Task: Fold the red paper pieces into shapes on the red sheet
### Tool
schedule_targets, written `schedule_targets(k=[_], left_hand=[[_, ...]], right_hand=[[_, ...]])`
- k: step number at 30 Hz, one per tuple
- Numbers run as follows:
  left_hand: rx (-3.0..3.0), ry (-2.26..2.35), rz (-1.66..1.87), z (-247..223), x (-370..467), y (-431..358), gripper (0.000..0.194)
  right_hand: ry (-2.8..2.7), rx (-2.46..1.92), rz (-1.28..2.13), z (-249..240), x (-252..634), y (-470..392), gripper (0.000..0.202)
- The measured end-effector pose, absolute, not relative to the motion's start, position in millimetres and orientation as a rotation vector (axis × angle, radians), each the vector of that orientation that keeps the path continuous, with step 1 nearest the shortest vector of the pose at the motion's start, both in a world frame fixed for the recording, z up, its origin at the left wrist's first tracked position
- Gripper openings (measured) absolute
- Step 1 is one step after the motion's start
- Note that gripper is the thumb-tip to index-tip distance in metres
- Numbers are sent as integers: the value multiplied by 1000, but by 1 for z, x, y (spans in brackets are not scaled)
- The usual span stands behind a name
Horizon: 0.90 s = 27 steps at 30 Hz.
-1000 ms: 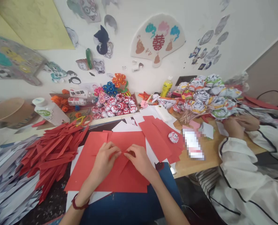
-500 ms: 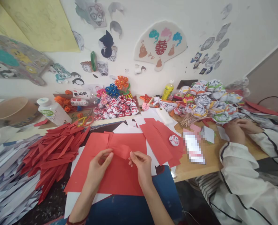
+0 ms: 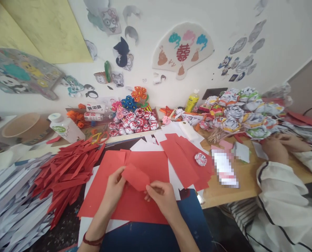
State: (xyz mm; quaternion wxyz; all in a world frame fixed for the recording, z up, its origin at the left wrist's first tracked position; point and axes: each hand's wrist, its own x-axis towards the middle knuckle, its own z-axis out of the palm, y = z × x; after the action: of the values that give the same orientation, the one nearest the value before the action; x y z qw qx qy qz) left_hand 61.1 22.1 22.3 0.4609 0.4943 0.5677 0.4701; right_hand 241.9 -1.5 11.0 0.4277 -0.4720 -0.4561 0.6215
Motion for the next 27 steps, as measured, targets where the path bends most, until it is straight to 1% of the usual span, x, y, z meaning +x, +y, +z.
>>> schedule_targets(k=[2,4,7,10,12,15,18,21,24,27], left_hand=[[1137,1380,1129,24,60,21,36],[1110,1350,1123,22,60,19,45],[1202,1425,1114,17,63,19,40],[1325,1546,1063,14,66,24,41],[1445,1586,965,14,68,27,41],[1667,1596,759,15,72,29,41],[1814,1649,657,12,75,27,40],[1885,1774,701,6,79,24,32],[1911,1827,783,-1,81,21,22],[1950,1843,850,-8,82,18,19]], right_hand=[[-1110,-1237,1432,10,243,0,36],[-1096,-1253,1383,8,242,1,36],[-1173,-1235,1427,6,240,1,36],[-1297,-1261,1448,6,241,2,34],[-1356,-1346,1331,9,242,7,30],[-1429,-1477,1088,13,242,20,30],[-1539,-1555,989,13,237,33,24],[-1635,-1640,900,8,232,39,23],[-1697,-1691,753,0,228,39,13],[-1733,-1672,634,-7,225,33,9]])
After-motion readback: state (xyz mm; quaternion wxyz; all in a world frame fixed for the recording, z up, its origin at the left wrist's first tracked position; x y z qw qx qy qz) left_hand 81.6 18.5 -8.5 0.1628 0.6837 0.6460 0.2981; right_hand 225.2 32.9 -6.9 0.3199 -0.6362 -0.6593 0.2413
